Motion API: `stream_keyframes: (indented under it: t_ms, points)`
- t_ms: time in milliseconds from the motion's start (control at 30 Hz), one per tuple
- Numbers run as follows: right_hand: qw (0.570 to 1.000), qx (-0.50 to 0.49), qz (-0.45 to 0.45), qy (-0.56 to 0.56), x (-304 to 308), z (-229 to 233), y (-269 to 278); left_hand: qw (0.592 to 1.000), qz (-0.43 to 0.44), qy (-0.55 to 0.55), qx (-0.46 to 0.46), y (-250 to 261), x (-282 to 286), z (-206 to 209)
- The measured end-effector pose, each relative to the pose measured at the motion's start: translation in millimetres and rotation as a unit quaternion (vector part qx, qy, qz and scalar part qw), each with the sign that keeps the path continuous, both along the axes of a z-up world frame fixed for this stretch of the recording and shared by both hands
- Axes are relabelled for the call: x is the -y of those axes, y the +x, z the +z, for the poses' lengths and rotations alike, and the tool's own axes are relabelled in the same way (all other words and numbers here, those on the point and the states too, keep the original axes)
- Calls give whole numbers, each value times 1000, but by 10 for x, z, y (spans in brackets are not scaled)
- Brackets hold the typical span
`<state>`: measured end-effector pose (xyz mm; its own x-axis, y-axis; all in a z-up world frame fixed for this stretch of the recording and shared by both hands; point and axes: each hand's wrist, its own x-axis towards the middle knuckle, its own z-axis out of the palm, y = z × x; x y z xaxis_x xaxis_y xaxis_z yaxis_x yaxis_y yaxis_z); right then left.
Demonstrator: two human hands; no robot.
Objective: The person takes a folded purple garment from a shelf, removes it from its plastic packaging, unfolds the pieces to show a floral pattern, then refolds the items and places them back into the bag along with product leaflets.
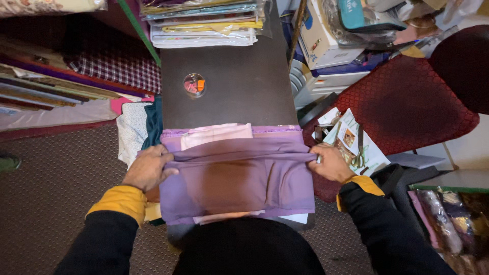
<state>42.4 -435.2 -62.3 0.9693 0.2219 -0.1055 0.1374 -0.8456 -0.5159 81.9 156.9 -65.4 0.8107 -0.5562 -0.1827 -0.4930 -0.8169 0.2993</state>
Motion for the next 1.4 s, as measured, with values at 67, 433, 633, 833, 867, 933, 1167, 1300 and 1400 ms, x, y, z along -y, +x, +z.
stream_keyframes:
  t_ms: [67, 433, 633, 833, 867, 933, 1167, 1300, 1400]
  points:
    - [998, -47, -32, -33, 64, 55, 39, 1000, 13, 4, -1, 51, -168, -277]
    - [974, 100, 62, -192, -122, 1279, 1620, 993, 87, -25, 76, 1306, -476, 1000]
    - [936, 321, 109, -92, -484, 1176, 2211, 934, 127, 85, 322, 1939, -808, 458]
    - [969, 229, 54, -79, -227, 849, 1642, 975, 186, 112, 50, 1008, -730, 476]
    - [968, 214, 65, -110, -210, 830, 1481, 978, 171, 112, 48, 761, -601, 703]
    - [966, 201, 78, -141, -320, 999, 1091, 980, 159, 112, 48, 363, -526, 858]
    - [951, 15, 125, -282, -439, 1142, 91, 976, 136, 146, 86, -345, -847, 337]
    - [950, -36, 16, -310, 95, 476, 7, 966, 174, 147, 120, -586, -976, 232]
    - [978, 75, -40, -193, 151, 711, -229, 961, 246, 83, 91, -837, -679, 936]
